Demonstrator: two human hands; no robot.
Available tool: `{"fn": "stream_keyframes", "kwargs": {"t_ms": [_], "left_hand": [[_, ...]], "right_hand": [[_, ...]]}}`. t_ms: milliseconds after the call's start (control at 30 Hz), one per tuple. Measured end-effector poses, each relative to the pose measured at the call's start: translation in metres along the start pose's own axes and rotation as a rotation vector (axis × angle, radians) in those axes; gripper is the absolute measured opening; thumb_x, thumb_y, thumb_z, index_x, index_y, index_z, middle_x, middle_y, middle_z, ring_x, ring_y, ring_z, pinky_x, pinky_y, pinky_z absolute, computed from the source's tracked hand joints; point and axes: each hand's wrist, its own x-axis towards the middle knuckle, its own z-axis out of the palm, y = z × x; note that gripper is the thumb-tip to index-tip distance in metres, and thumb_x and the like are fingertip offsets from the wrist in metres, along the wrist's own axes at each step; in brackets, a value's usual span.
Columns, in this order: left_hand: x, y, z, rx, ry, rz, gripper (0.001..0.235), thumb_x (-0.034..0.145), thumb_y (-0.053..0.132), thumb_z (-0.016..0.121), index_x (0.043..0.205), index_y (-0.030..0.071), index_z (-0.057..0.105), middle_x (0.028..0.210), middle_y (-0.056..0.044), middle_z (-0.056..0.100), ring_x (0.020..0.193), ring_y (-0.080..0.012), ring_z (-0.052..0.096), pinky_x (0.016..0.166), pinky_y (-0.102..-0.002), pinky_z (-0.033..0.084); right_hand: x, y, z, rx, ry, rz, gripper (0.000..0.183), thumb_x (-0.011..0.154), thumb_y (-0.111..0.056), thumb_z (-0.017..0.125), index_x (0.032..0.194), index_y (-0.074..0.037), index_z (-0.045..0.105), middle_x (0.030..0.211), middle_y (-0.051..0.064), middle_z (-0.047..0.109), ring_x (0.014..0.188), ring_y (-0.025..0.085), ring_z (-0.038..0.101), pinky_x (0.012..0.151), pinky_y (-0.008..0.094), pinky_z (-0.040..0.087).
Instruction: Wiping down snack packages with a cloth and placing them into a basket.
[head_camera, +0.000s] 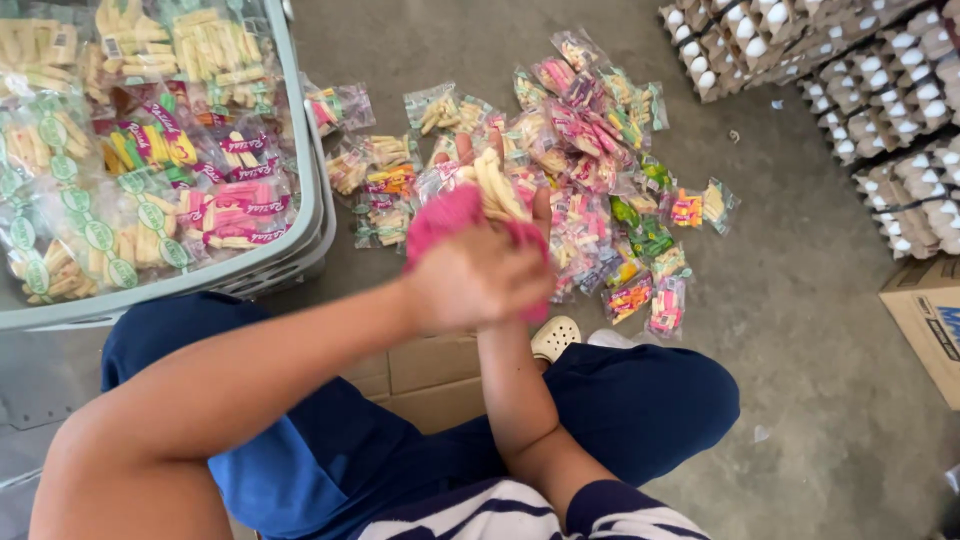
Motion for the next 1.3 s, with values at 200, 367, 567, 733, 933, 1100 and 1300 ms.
{"fn": "stream_keyframes", "kwargs": {"t_ms": [200,367,567,733,933,1100,1300], "left_hand": [[0.002,-0.009,-0.002,-0.024,-0.03,0.126,0.023,0.08,0.024,0.068,0.101,0.017,0.066,0.088,0.0,0.057,0.074,-0.0168,0.06,0.06,-0.033,0.051],[0.004,-0.069,-0.011,0.225,0.026,0.003,0.036,0.075,0.024,0.075,0.11,0.015,0.07,0.097,-0.002,0.063,0.08,-0.0176,0.063,0.061,-0.032,0.051],[-0.001,-0.042,0.004,0.036,0.027,-0.303,0.034,0.075,0.023,0.082,0.106,0.017,0.07,0.102,-0.002,0.067,0.08,-0.0188,0.064,0.067,-0.039,0.052],[0.012,0.014,-0.005,-0.216,-0.044,-0.213,0.045,0.07,0.035,0.084,0.106,0.013,0.068,0.098,-0.007,0.064,0.082,-0.0265,0.066,0.071,-0.042,0.054],[0.028,0.004,-0.027,-0.371,-0.158,-0.482,0.049,0.067,0.042,0.086,0.1,0.011,0.069,0.09,-0.009,0.065,0.076,-0.0312,0.068,0.065,-0.044,0.054],[0.033,-0.02,-0.046,-0.355,-0.185,-0.518,0.028,0.071,0.027,0.081,0.093,0.011,0.072,0.086,-0.007,0.068,0.071,-0.0284,0.071,0.058,-0.044,0.053],[0.024,-0.069,-0.067,-0.783,0.071,-0.546,0.015,0.085,0.011,0.074,0.099,0.006,0.072,0.097,-0.007,0.074,0.085,-0.0197,0.075,0.078,-0.033,0.059]], "right_hand": [[-0.006,-0.005,0.018,0.379,-0.069,0.137,0.081,0.108,-0.052,0.046,0.172,-0.009,0.02,0.176,0.025,0.012,0.145,0.038,0.044,0.125,0.047,0.032],[-0.008,-0.018,0.016,-0.418,-0.101,-0.017,0.086,0.104,-0.069,0.041,0.164,-0.009,0.03,0.166,0.017,0.039,0.149,0.033,0.047,0.124,0.053,0.035],[-0.013,-0.012,0.017,-0.236,-0.036,-0.042,0.092,0.109,-0.066,0.043,0.17,0.001,0.025,0.165,0.024,0.038,0.146,0.036,0.048,0.125,0.047,0.033],[-0.012,-0.024,0.012,-0.386,0.032,-0.249,0.076,0.109,-0.057,0.04,0.166,-0.008,0.03,0.162,0.02,0.043,0.141,0.032,0.051,0.123,0.043,0.035],[-0.012,-0.043,-0.01,-0.527,0.067,-0.342,0.065,0.112,-0.054,0.037,0.162,-0.011,0.037,0.154,0.016,0.052,0.133,0.028,0.056,0.118,0.04,0.041],[-0.001,-0.041,-0.001,-0.773,0.248,-0.489,0.057,0.11,-0.044,0.037,0.156,-0.011,0.042,0.147,0.013,0.056,0.132,0.027,0.056,0.114,0.043,0.044],[-0.011,-0.098,-0.034,-1.02,0.201,-0.209,0.046,0.111,-0.022,0.051,0.152,-0.002,0.052,0.136,0.014,0.066,0.124,0.022,0.063,0.11,0.039,0.049]]}}
